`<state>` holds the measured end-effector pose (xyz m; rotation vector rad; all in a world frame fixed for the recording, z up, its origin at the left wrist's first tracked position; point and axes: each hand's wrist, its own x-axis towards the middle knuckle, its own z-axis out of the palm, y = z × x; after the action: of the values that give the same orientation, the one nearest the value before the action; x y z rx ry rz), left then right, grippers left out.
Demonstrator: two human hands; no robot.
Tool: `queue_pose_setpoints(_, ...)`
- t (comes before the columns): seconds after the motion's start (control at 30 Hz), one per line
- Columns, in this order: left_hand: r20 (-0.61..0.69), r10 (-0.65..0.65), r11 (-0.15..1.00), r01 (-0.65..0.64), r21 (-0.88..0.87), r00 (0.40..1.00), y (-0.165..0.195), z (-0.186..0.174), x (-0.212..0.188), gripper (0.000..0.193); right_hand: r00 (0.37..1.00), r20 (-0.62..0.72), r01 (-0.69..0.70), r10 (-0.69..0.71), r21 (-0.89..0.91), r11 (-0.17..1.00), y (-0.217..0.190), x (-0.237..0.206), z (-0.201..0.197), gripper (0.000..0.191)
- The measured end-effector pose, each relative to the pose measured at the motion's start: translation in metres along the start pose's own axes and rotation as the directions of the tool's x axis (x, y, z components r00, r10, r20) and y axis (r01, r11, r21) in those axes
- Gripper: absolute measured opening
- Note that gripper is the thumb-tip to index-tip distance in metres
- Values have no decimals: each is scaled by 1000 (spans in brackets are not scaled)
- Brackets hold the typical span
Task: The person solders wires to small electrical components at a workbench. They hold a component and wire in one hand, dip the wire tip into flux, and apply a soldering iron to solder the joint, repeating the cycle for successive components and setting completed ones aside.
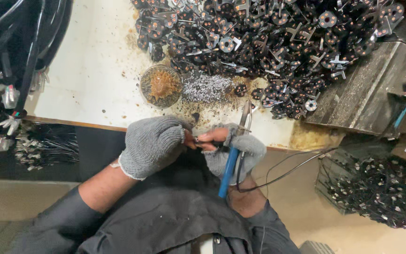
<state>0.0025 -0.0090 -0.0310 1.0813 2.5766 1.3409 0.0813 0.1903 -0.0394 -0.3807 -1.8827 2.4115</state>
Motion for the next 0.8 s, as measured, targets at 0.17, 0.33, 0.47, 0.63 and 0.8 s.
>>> queue_pose_setpoints(0.17,36,6,1000,-6,-4,999,-2,-4,-2,27,999,33,-43,36,263,964,2,-3,1,24)
queue_pose_setpoints(0.33,43,35,998,-33,-44,998,-3,-9,-1,34,995,78,-68,64,58,996,-1,-8,-4,13)
queue_pose_setpoints(0.47,92,29,998,-23,-64,995,-4,-10,0,29,953,183,302,-241,-516,801,-7,-8,-9,19)
queue_pose_setpoints(0.63,147,-5,999,10,-34,989,-6,-13,-2,23,969,182,236,-168,-472,849,-32,4,-8,44)
queue_pose_setpoints(0.8,50,104,995,-104,-6,993,-3,-15,-3,21,941,121,324,-315,-580,748,-33,28,11,46)
